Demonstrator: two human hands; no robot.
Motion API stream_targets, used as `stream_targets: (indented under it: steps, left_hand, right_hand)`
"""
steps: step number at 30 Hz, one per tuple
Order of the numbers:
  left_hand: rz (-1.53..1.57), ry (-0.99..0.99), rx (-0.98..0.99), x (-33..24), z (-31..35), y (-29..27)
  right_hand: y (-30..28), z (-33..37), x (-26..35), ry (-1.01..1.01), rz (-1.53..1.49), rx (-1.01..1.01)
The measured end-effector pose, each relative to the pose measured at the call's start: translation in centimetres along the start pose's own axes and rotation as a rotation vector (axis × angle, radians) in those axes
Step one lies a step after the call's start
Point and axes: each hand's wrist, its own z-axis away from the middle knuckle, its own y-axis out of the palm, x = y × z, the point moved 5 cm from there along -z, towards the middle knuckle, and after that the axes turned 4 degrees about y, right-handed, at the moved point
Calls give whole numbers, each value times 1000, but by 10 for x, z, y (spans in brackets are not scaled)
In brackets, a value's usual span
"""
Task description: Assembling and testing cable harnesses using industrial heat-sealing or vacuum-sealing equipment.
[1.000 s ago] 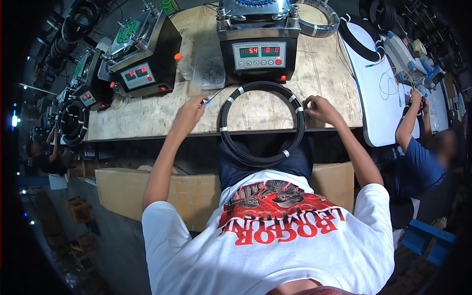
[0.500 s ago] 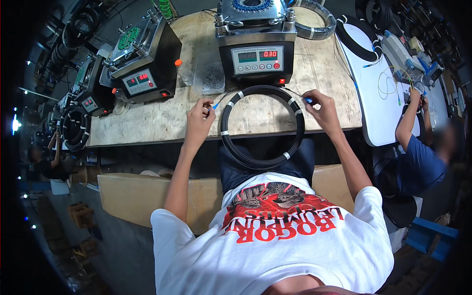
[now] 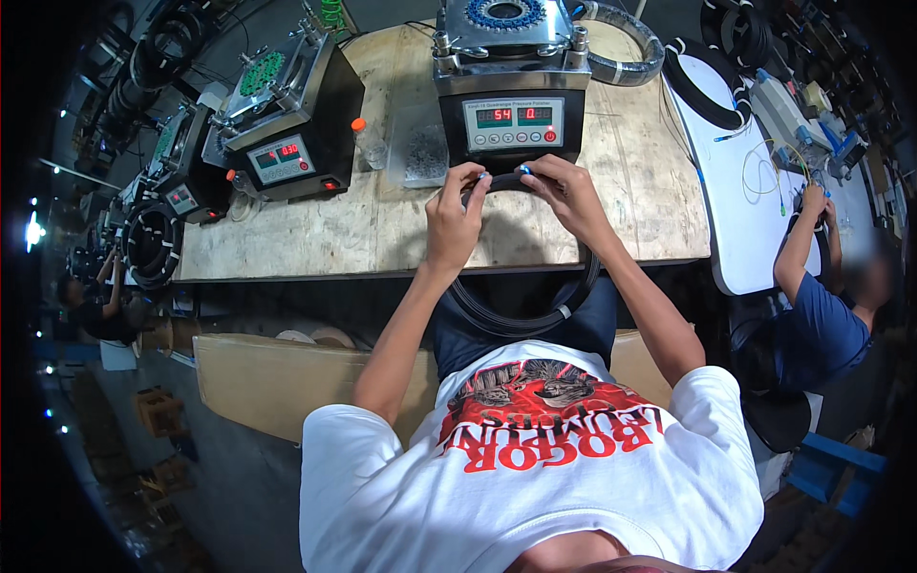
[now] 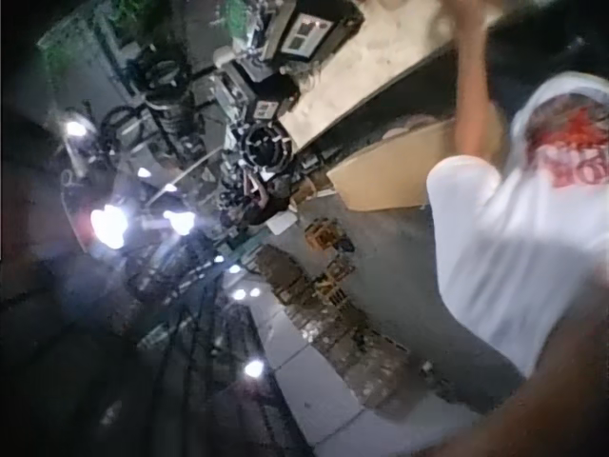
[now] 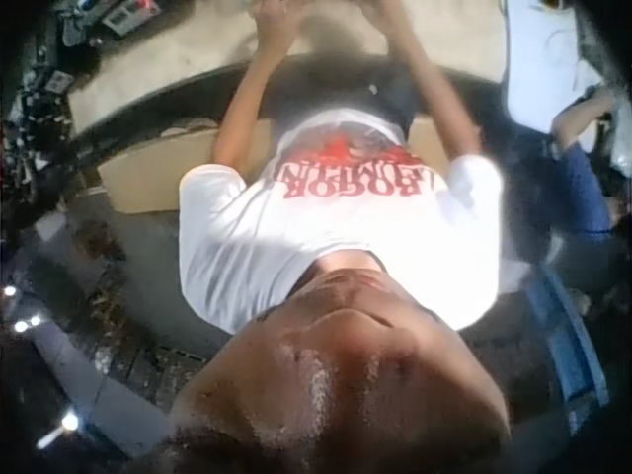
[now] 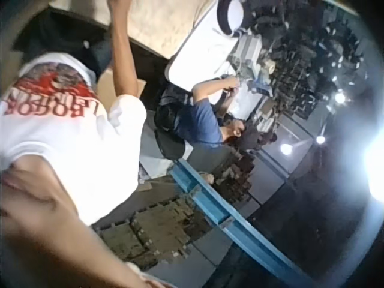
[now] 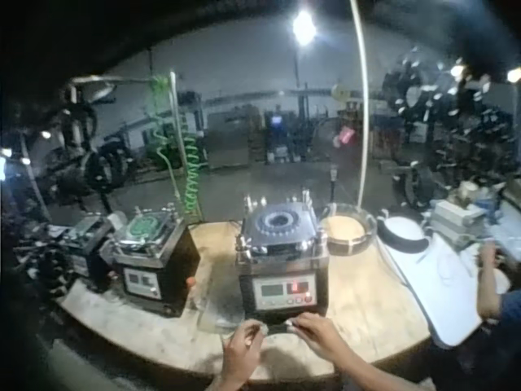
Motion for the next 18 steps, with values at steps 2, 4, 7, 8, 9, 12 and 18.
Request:
stream_targets:
  steps: [2,4,7,8,9,12,18]
  left_hand:
    - [-11,24,-20,-1,-4,2]
    - [82,-18,-37,-5,-7,0]
    - [194,-34,-103,-4,-7,-5]
    - [193,-34,-102,-8,-9,-5]
    - [211,-26,-114,-15,-13,-5]
    - [237,-22,-128,-20,-19,-1]
    - [376,-89,-23,-24,-22,6]
  right_hand:
    - [4,-4,0,16,-39,-1]
    - [6,-7,6,48,-122,20]
    - [8,-8,18,0,-146,15]
    - [10,-7,22,1,-147,14]
    - [10,-6,25,4,-210,7]
    - [11,-3,26,18,-280,4]
    - [14,4,16,164,-432,-49]
